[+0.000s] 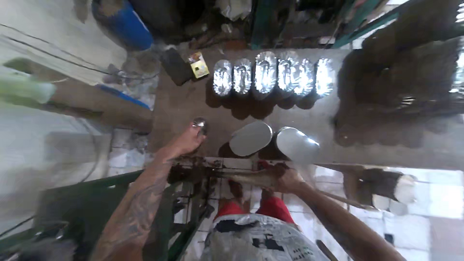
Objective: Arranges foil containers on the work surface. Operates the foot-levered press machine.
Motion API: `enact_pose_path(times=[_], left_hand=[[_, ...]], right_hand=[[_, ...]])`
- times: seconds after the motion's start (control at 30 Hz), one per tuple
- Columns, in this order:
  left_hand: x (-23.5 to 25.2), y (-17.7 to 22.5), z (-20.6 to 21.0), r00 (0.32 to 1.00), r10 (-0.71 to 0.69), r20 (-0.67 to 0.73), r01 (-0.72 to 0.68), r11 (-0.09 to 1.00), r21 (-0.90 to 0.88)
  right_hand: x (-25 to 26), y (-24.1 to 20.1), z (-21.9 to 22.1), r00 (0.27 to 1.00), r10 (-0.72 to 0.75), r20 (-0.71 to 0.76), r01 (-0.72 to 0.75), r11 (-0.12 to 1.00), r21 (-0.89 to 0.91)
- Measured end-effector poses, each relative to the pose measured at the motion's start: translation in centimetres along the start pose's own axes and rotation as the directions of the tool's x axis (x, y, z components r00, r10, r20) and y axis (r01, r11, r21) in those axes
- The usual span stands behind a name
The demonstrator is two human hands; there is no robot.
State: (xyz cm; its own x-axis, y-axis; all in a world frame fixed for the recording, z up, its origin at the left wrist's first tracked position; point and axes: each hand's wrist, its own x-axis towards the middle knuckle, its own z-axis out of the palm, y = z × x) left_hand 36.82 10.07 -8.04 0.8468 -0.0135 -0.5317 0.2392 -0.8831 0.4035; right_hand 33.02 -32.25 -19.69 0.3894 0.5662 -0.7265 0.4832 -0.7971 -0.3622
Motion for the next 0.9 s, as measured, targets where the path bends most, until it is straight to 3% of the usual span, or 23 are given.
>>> enact_pose_path(times=[0.07,0.13,0.2,0.27,0.3,0.33,0.4,0.47,0.57,0.6,0.67,0.77,0.9], left_hand=[[0.2,0.2,0.0,1.0,-0.003,0.008,0.002,1.0,0.017],[-0.5,1.3,-0.5,0.996,-0.054,-0.071,0.057,0.998,0.03],[-4.2,3.7,-0.4,0.961,-0.095,-0.261,0.064,0.99,-0.123],[-8.8,6.6,3.5,0.82,-0.124,-0.558,-0.113,0.922,-0.371],[-10.1,8.7,6.7,0.706,-0.152,-0.692,-0.279,0.838,-0.47],[-10.4,11.4,10.3,0.638,-0.194,-0.745,-0.423,0.72,-0.55],[-9.5,16.9,17.4,0.685,-0.203,-0.7,-0.549,0.489,-0.678],[-6.4,22.4,21.9,0.688,-0.218,-0.692,-0.589,0.39,-0.708],[-0.4,27.9,24.6,0.576,-0.454,-0.68,-0.629,0.285,-0.724],[1.2,29.2,24.8,0.562,-0.546,-0.621,-0.626,0.21,-0.751],[3.1,30.8,24.4,0.598,-0.67,-0.44,-0.565,0.037,-0.824],[4.5,31.9,24.5,0.563,-0.729,-0.389,-0.568,0.001,-0.823],[5.1,32.2,24.2,0.517,-0.743,-0.425,-0.57,0.072,-0.818]], right_hand=[[-2.7,-2.1,-1.9,0.999,0.028,0.045,-0.034,0.987,0.157],[-7.2,-3.1,-5.8,0.996,-0.072,0.045,0.047,0.91,0.413],[-12.6,-1.3,-9.2,0.976,-0.158,-0.149,0.217,0.65,0.729],[-14.6,2.8,-11.0,0.879,-0.005,-0.477,0.455,0.311,0.834],[-14.0,4.8,-12.2,0.804,0.123,-0.582,0.554,0.198,0.808],[-12.6,6.6,-13.5,0.748,0.235,-0.621,0.6,0.164,0.783],[-8.5,9.4,-15.1,0.756,0.273,-0.595,0.55,0.227,0.804],[-4.4,10.1,-15.7,0.849,0.125,-0.513,0.443,0.359,0.821],[-0.1,9.3,-15.4,0.878,-0.142,-0.458,0.476,0.37,0.798],[0.3,9.2,-15.5,0.868,-0.215,-0.447,0.496,0.359,0.791],[1.0,9.1,-16.2,0.853,-0.308,-0.422,0.51,0.32,0.798],[1.8,9.4,-16.9,0.829,-0.389,-0.403,0.53,0.313,0.788],[2.2,9.1,-17.0,0.789,-0.437,-0.432,0.581,0.302,0.756]])
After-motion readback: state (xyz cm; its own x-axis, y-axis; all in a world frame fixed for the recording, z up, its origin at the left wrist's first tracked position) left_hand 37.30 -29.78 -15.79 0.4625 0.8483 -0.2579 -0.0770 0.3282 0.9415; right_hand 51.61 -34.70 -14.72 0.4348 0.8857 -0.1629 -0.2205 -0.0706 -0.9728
